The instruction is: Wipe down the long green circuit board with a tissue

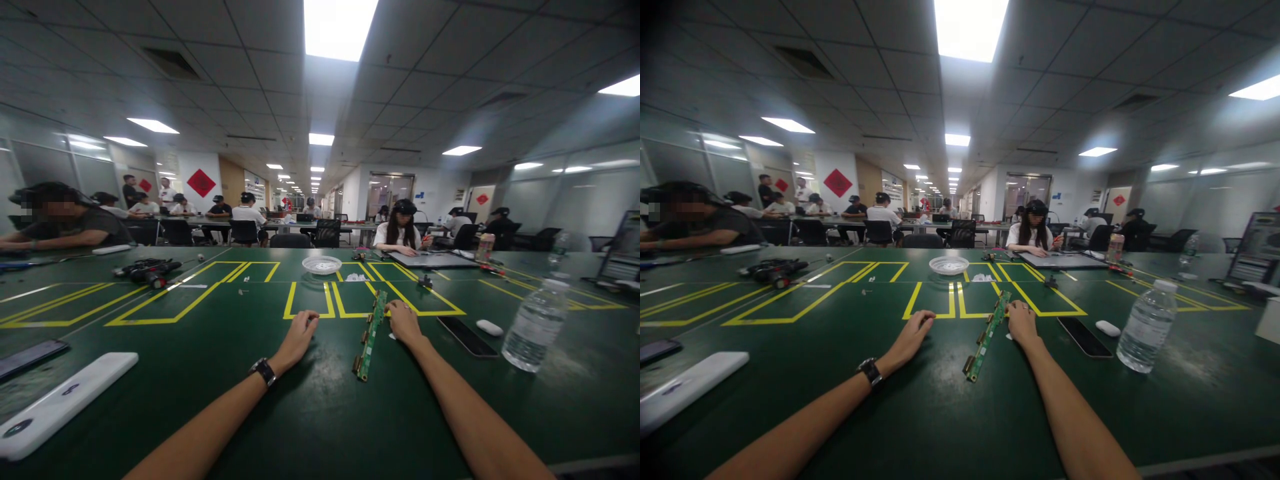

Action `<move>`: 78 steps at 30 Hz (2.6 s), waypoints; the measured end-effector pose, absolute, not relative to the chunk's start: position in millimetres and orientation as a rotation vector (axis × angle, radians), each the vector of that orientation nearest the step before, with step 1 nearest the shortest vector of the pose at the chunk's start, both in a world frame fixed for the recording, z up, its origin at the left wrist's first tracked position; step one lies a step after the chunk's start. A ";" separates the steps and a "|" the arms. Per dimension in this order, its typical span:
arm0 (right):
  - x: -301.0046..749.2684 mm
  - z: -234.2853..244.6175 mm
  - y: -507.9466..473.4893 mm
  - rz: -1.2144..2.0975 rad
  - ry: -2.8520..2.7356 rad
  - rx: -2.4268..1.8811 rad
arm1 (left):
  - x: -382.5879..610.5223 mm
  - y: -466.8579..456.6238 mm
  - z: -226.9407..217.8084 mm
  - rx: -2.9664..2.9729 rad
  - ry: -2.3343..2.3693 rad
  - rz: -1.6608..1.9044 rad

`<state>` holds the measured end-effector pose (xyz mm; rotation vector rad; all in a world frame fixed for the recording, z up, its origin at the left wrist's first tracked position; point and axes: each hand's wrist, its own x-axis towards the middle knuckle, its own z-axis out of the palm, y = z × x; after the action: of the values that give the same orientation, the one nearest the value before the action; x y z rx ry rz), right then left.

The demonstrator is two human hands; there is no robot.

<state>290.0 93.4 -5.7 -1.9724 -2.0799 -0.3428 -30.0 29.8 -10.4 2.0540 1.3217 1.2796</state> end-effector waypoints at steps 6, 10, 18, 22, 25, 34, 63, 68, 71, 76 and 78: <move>291.1 -0.1 89.4 -0.316 -1.950 -2.115 | -29.3 27.0 -8.2 2.073 1.300 1.298; 287.1 8.3 85.1 -0.384 -1.943 -2.064 | -29.0 26.8 -9.2 2.100 1.284 1.299; 256.6 16.4 82.8 -0.131 -2.501 -1.641 | -29.1 28.3 -9.6 2.122 1.296 1.272; 252.1 10.8 81.3 -0.185 -2.439 -1.758 | -29.2 29.1 -10.0 2.122 1.295 1.263; 253.8 9.9 79.5 -0.197 -2.388 -1.791 | -29.2 29.5 -10.8 2.112 1.288 1.254; 245.2 9.0 73.7 -0.057 -2.347 -1.854 | -26.8 24.3 -8.0 2.131 1.235 1.233; 200.8 10.0 53.0 -0.268 -2.239 -1.977 | -24.8 21.3 -6.4 2.177 1.214 1.204; 198.5 17.8 49.5 -0.272 -2.300 -1.976 | -20.5 15.3 -1.7 2.094 1.212 1.143; 194.6 24.8 44.6 -0.273 -2.311 -1.937 | -14.5 14.6 -1.4 1.965 1.204 1.137; 172.4 33.7 20.3 -0.244 -2.373 -1.764 | -8.1 23.0 -6.3 1.491 1.153 1.142; 159.8 35.0 4.5 -0.233 -2.438 -1.610 | -9.3 26.1 -7.3 1.331 1.091 1.185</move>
<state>159.8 4.5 35.0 -1.6099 -2.4376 -0.2325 -9.3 26.1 -7.3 1.3315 1.0911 1.1852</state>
